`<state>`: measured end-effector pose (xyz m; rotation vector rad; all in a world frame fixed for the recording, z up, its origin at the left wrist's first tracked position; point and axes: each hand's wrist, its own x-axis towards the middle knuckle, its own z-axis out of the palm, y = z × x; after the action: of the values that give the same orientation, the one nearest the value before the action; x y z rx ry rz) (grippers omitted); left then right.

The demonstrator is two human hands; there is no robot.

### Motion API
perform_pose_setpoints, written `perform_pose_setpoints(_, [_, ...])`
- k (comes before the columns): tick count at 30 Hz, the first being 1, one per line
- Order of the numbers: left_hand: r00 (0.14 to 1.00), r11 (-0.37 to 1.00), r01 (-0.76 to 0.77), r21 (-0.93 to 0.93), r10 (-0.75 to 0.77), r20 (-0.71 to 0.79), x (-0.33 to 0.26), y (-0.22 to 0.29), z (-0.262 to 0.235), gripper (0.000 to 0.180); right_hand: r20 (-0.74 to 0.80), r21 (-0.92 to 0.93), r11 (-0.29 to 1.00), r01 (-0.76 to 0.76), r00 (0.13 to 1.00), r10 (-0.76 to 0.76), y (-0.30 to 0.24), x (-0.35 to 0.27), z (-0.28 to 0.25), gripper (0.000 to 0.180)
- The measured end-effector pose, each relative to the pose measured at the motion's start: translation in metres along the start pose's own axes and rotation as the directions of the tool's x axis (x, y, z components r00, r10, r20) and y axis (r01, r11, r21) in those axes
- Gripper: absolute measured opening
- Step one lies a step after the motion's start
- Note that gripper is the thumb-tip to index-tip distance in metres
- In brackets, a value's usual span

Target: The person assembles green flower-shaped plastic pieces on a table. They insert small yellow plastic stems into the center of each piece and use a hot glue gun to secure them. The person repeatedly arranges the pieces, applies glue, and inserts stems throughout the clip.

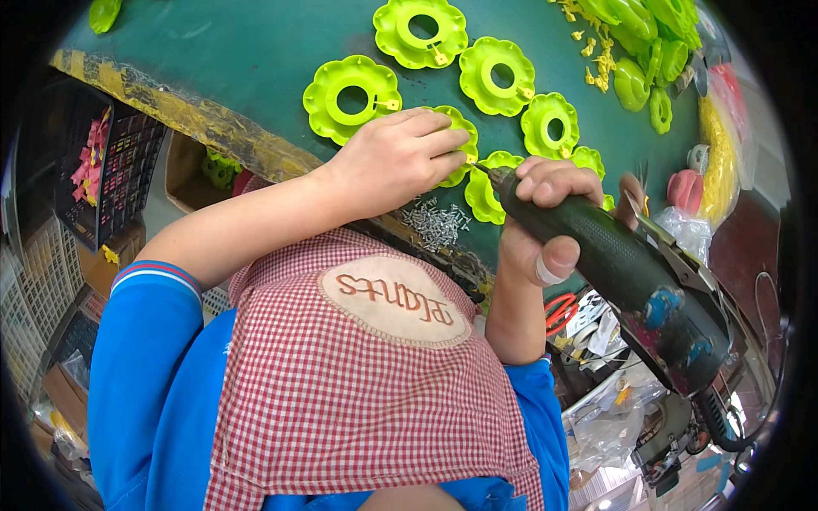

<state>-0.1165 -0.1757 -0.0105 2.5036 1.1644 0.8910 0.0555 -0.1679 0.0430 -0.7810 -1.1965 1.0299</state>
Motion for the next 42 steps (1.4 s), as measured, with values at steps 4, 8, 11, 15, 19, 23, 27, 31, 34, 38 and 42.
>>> perform_pose_setpoints(4, [1.000, 1.000, 0.007, -0.012, -0.007, -0.028, 0.002, 0.001, 0.003, 0.018, -0.022, 0.056, 0.998, -0.039, 0.999, 0.041, 0.007, 0.001, 0.001, 0.078])
perform_pose_setpoints(8, [0.999, 1.000, -0.002, -0.006, 0.002, -0.048, 0.003, -0.001, 0.002, 0.014, 0.135, 0.080, 0.996, -0.041, 0.990, 0.030, 0.010, 0.005, -0.010, 0.068])
perform_pose_setpoints(11, [0.998, 1.000, -0.017, -0.010, 0.016, -0.057, 0.002, -0.002, 0.005, 0.013, 0.128, 0.105, 0.989, -0.106, 0.987, 0.093, 0.006, 0.006, -0.014, 0.061])
perform_pose_setpoints(15, [0.998, 0.999, -0.038, -0.027, 0.036, -0.059, 0.001, -0.004, 0.003, 0.012, 0.063, 0.171, 0.973, -0.156, 0.987, 0.147, -0.008, -0.009, -0.008, 0.078])
perform_pose_setpoints(19, [0.977, 0.992, -0.116, 0.045, 0.123, -0.173, 0.005, 0.000, -0.012, 0.012, 0.050, 0.045, 0.980, -0.195, 0.980, 0.192, -0.012, -0.034, 0.002, 0.090])
perform_pose_setpoints(23, [0.999, 0.998, -0.050, -0.036, 0.051, 0.015, -0.022, 0.004, -0.031, 0.017, 0.114, 0.161, 0.975, -0.151, 0.984, 0.134, -0.013, -0.031, 0.004, 0.091])
perform_pose_setpoints(27, [0.992, 0.959, 0.127, -0.254, -0.125, 0.024, -0.025, 0.020, -0.011, 0.015, 0.219, 0.272, 0.954, -0.123, 0.974, 0.063, -0.024, -0.023, -0.007, 0.087])
perform_pose_setpoints(31, [0.995, 0.962, 0.084, -0.260, -0.069, 0.065, -0.029, 0.018, -0.009, 0.016, 0.214, 0.240, 0.966, -0.094, 0.976, 0.042, -0.030, -0.024, -0.001, 0.087])
perform_pose_setpoints(34, [0.995, 0.946, 0.095, -0.310, -0.092, 0.022, -0.030, 0.015, -0.014, 0.016, 0.241, 0.234, 0.968, -0.092, 0.970, 0.034, -0.034, -0.021, 0.004, 0.087])
perform_pose_setpoints(38, [0.994, 0.937, 0.100, -0.335, -0.108, -0.007, -0.026, 0.012, -0.018, 0.015, 0.284, 0.178, 0.978, -0.104, 0.957, 0.050, -0.037, -0.018, 0.015, 0.087])
perform_pose_setpoints(42, [0.987, 0.918, 0.154, -0.366, -0.160, 0.015, -0.030, 0.015, -0.015, 0.021, 0.212, 0.225, 0.969, -0.106, 0.976, 0.058, -0.037, -0.021, 0.023, 0.093])
